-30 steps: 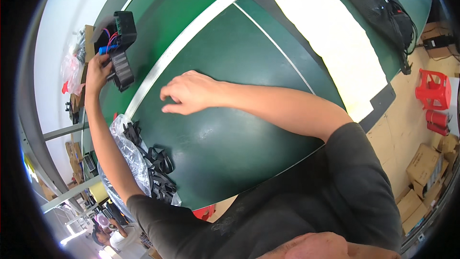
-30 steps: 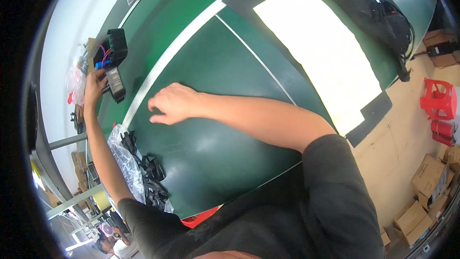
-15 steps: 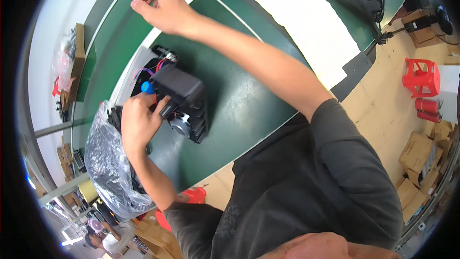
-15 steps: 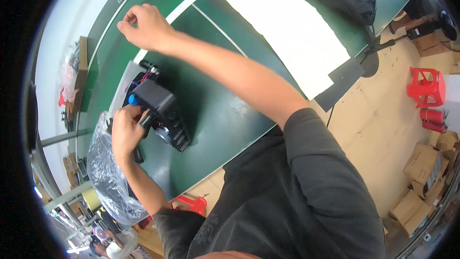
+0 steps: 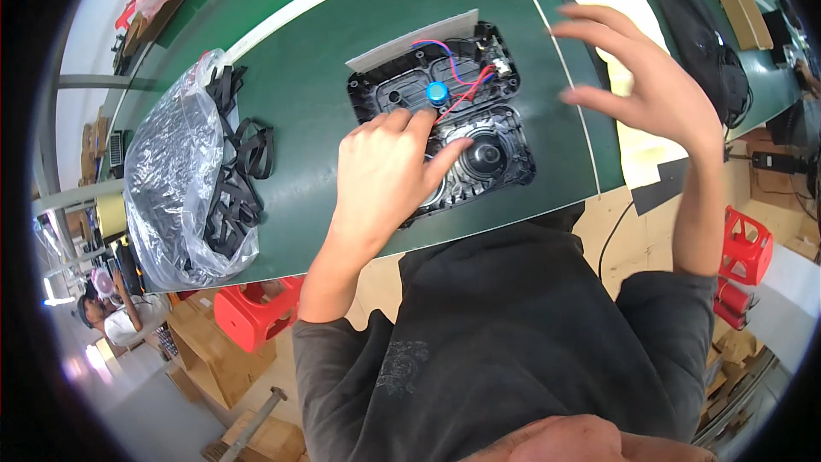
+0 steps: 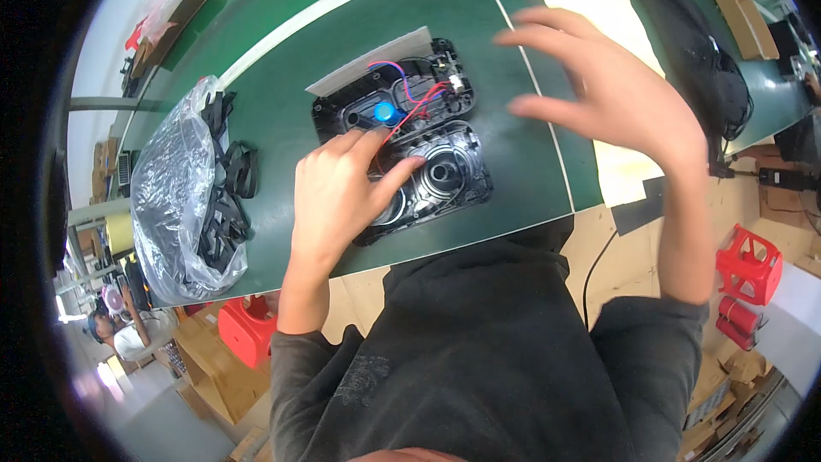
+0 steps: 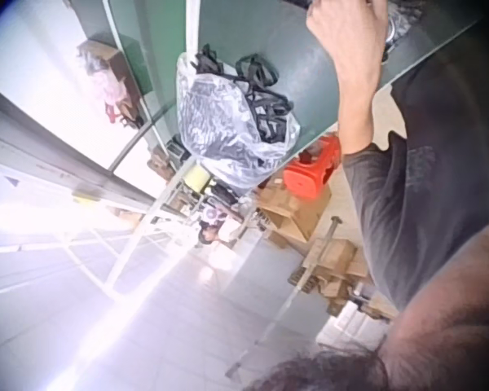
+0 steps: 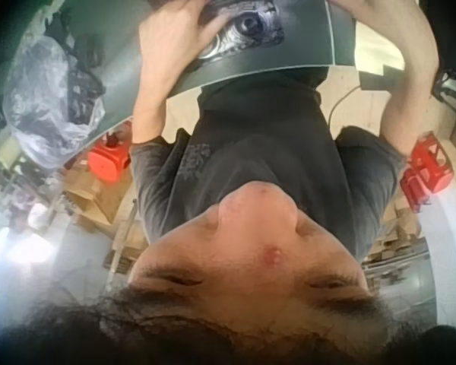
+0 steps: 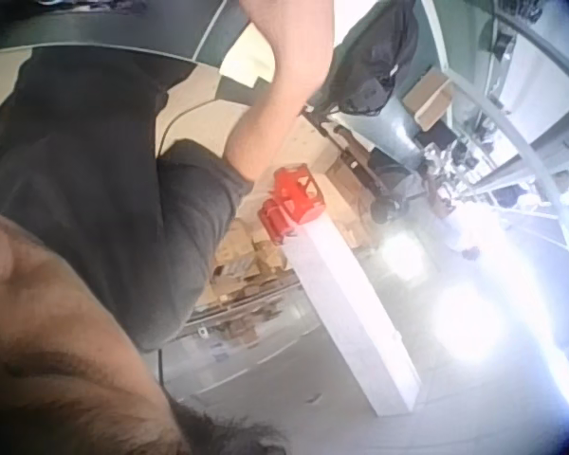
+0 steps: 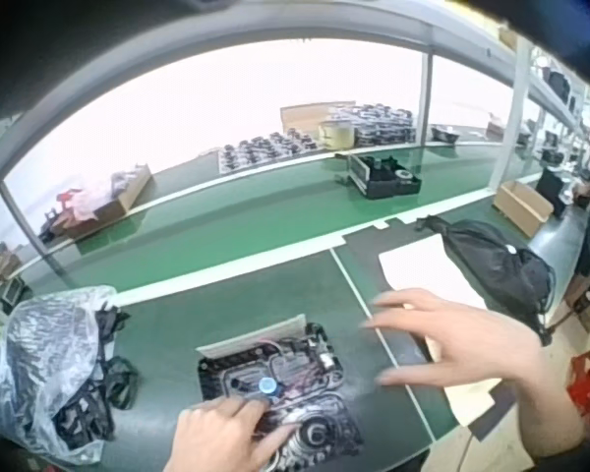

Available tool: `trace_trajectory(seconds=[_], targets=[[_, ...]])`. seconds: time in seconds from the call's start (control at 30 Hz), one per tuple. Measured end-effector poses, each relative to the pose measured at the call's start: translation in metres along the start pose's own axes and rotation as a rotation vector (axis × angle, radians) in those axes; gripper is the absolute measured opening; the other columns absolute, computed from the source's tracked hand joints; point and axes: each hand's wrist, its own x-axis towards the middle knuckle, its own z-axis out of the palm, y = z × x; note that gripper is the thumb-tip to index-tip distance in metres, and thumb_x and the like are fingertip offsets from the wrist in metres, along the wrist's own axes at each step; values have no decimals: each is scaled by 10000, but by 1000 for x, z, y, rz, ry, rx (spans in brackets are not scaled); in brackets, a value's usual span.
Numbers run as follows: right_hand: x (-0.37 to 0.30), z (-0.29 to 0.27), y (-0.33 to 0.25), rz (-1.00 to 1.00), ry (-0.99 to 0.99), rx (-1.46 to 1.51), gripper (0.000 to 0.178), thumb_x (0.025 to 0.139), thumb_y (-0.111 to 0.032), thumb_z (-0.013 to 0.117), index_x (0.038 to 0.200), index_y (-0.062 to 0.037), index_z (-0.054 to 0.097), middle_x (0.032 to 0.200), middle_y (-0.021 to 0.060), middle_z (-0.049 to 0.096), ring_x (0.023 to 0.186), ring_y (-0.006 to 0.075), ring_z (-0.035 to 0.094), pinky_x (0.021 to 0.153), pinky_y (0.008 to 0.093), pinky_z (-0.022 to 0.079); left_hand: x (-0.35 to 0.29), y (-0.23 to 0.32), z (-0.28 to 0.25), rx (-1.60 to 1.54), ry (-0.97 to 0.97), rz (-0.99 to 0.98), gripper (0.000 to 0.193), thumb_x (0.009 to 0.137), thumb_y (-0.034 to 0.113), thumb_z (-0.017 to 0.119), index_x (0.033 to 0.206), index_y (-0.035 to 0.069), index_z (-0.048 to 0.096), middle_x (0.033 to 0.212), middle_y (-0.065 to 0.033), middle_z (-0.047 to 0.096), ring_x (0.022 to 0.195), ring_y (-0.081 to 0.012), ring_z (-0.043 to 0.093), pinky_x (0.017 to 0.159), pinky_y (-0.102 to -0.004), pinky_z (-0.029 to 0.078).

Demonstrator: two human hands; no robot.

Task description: Assembling the internal components and applying adhesive strips to a small electronic device housing.

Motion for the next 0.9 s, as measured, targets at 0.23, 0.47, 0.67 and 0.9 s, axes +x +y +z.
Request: trace_trajectory(seconds=[0.23, 0.47, 0.67, 0.9], targets=[[-121, 14, 63, 330, 52, -139, 843, 838, -400, 875, 1578, -178, 537, 1709, 172, 365, 1552, 408, 377, 1253, 532, 353, -32, -9, 6, -224, 225, 215, 917, 700, 538, 916, 1438, 72, 633, 1461, -199, 555, 1378, -415, 528, 1150, -605, 382], [-108, 48, 75, 421, 62, -446, 744, 1032, -432, 653, 1680, -194, 378, 1777, 175, 212, 1640, 363, 202, 1321, 519, 159, -50, -5, 32, -212, 178, 150, 1098, 611, 571, 962, 1514, 89, 565, 1618, -226, 424, 1503, -471, 396, 1217, -656, 279], [-62, 63, 68, 354, 111, -481, 659, 1071, -512, 568, 1601, -131, 478, 1636, 257, 425, 1529, 412, 382, 1278, 580, 230, -52, -5, 37, -225, 217, 143, 990, 661, 556, 939, 1478, 114, 598, 1576, -215, 458, 1472, -420, 444, 1203, -661, 297], [-34, 67, 101, 315, 165, -492, 633, 1085, -510, 543, 1593, -134, 499, 1637, 274, 418, 1534, 407, 376, 1281, 541, 234, -51, -5, 38, -250, 248, 124, 900, 680, 514, 939, 1433, 124, 635, 1559, -182, 492, 1446, -405, 472, 1194, -652, 311]])
